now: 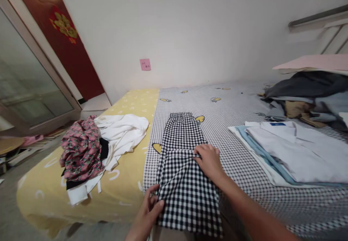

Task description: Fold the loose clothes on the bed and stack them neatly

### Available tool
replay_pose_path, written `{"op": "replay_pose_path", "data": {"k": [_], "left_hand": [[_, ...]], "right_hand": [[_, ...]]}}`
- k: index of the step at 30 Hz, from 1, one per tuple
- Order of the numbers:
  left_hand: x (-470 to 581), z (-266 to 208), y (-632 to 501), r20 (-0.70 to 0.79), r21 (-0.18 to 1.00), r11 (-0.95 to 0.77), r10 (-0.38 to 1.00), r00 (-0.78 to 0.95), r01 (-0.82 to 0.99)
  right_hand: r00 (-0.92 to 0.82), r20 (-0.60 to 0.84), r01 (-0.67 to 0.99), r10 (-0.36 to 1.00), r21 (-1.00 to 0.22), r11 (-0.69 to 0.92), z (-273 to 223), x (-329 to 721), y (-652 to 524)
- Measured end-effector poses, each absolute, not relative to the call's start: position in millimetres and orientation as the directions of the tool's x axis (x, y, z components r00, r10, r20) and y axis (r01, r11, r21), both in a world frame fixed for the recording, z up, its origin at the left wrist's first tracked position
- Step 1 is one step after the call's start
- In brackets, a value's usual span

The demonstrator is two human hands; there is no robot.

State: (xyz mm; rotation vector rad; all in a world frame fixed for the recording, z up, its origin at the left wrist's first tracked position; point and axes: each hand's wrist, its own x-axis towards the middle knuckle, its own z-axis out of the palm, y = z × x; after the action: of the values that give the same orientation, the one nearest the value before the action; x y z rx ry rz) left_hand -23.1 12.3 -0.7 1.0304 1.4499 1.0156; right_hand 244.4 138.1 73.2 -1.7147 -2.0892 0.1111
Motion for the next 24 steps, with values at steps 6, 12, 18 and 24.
{"op": "replay_pose_path", "data": {"k": [6,12,18,24], "left_hand": [[-8.2,-18.3,10.9,-0.27,0.949,0.29,0.95,-0.154,0.127],[-6.0,-18.4,5.1,-0.243,0.952,0.255,0.966,-0.087,0.172],[-5.0,-27.8,-0.5,-0.167,0.961,0.189,0.979,-0.12,0.204],[-4.0,-39.8,-4.4,-0.147,0.971,0.173,0.977,-0.152,0.168]], "right_hand": [[-0.154,0.09,0.934,0.984,-0.313,0.174,67.9,246.5,162.7],[-0.208,-0.026,0.936,0.978,-0.295,0.191,74.6,246.6,167.5],[-0.231,-0.052,0.935,0.972,-0.287,0.206,80.1,245.1,168.2],[-0.295,-0.033,0.92,0.955,-0.281,0.275,87.0,234.2,164.9]]}}
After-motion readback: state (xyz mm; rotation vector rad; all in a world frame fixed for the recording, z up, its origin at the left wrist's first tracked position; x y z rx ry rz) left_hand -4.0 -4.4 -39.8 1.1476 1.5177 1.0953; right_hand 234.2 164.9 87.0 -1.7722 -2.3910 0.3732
